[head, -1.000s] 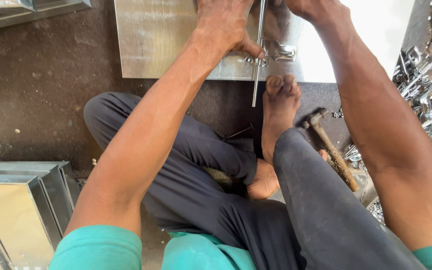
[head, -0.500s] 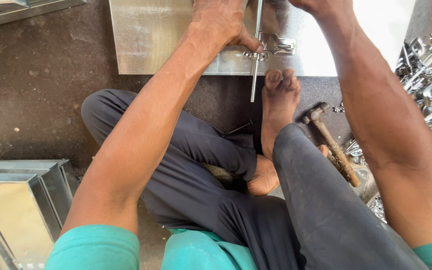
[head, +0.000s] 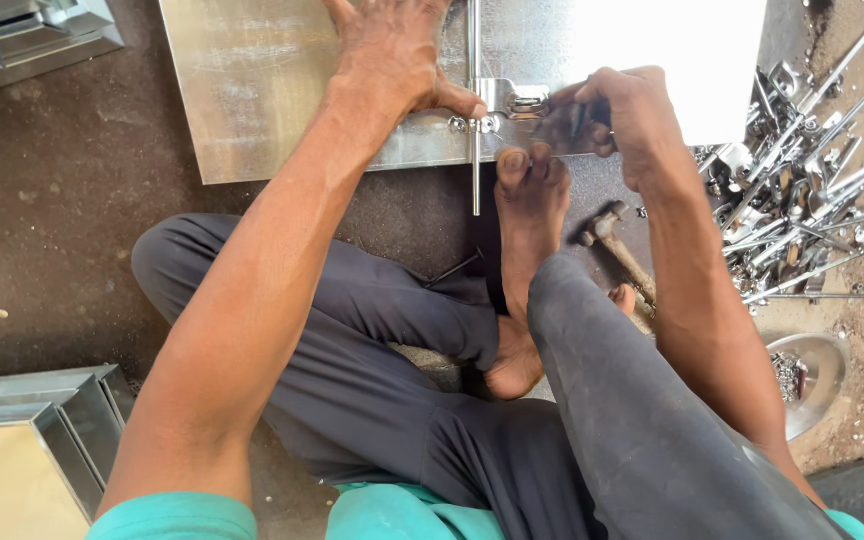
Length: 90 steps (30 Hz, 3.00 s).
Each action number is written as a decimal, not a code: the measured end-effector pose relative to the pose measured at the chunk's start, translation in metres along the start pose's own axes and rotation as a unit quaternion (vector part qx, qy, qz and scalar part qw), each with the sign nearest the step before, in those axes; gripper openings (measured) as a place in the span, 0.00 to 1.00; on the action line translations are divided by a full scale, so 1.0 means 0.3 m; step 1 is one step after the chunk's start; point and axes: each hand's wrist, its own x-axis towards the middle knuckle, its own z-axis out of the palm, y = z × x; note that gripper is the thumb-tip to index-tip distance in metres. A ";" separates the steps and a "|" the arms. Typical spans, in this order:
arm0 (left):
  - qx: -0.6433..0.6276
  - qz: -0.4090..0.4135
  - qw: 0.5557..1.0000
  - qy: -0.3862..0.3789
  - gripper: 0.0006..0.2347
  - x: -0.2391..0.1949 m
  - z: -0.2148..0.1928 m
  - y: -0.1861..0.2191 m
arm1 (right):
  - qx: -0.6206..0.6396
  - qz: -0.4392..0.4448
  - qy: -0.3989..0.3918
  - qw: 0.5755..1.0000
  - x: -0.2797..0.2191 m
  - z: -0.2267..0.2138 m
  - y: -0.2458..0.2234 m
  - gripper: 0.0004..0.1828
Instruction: The person attaches metal latches to rectangular metal trays using a hammer and manual manipulation while sitting on the floor.
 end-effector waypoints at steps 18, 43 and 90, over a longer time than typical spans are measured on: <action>-0.482 -0.056 0.873 -0.038 0.25 -0.172 -0.118 -0.085 | -0.113 -0.211 -0.142 0.961 -0.143 0.248 -0.160 0.14; -0.192 0.143 0.941 0.237 0.13 -0.096 0.140 0.106 | -0.249 -0.405 0.125 0.871 -0.148 0.140 0.089 0.11; 0.068 0.382 0.921 0.044 0.24 -0.357 0.307 -0.049 | -0.368 -0.321 0.246 0.837 -0.238 -0.105 0.493 0.09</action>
